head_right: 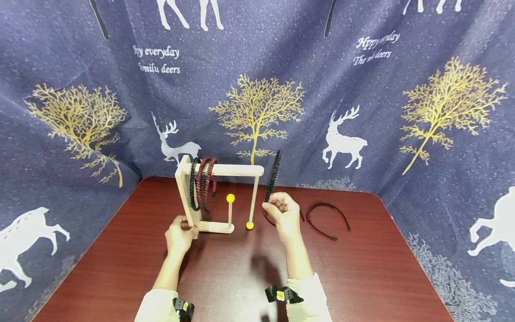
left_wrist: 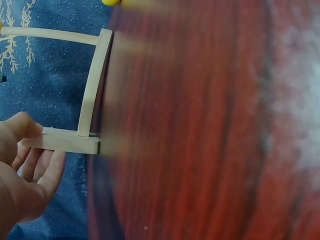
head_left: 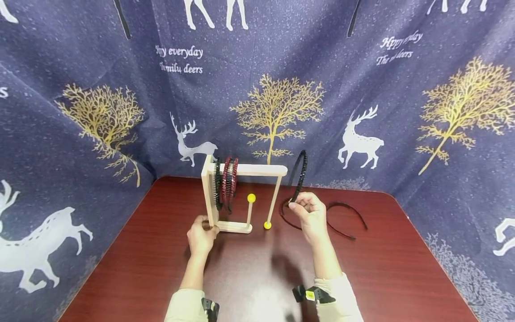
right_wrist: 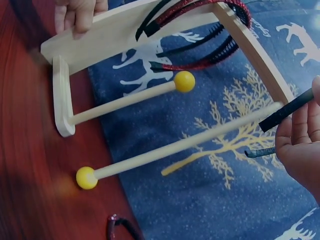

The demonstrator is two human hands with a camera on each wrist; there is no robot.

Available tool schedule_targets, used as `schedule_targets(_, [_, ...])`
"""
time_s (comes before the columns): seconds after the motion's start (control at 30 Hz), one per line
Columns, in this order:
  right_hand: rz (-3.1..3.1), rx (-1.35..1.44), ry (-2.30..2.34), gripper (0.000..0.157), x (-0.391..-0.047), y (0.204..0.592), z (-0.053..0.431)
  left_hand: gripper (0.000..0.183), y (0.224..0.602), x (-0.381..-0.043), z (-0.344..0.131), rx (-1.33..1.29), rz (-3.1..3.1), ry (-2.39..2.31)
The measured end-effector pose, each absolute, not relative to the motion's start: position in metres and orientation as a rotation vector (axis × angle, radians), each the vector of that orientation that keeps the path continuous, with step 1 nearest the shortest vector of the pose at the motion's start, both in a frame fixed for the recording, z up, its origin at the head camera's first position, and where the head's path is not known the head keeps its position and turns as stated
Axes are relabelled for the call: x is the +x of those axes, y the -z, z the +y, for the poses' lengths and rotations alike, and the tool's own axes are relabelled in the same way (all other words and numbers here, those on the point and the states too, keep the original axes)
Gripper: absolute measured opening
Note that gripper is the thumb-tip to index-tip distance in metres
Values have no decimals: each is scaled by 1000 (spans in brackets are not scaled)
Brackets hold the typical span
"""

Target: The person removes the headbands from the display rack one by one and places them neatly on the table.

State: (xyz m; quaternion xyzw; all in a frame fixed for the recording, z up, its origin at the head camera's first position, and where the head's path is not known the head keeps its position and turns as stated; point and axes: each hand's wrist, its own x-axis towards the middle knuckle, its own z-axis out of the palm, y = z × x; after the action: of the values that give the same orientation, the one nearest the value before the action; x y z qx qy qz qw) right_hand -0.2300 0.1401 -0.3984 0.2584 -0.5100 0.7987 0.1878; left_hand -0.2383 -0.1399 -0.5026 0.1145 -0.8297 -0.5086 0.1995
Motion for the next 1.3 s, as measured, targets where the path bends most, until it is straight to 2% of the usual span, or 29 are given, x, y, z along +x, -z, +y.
schedule_targets(0.27, [-1470, 669, -2204, 32, -222, 405, 151, 36, 503, -238, -140, 334, -2338, 1395])
schedule_targets(0.5, [-1422, 704, -2244, 28, -213, 416, 160, 35, 501, -237, -139, 336, -2329, 1383])
schedule_targets(0.73, [-1505, 591, -2199, 34, -204, 428, 167, 35, 502, -239, -139, 325, -2319, 1382])
schedule_targets(1.17, [-1578, 514, -2189, 29, -189, 448, 179, 36, 504, -238, -138, 342, -2319, 1384])
schedule_targets(1.3, [-1579, 508, -2232, 21, -187, 458, 182, 35, 504, -239, -139, 348, -2318, 1389])
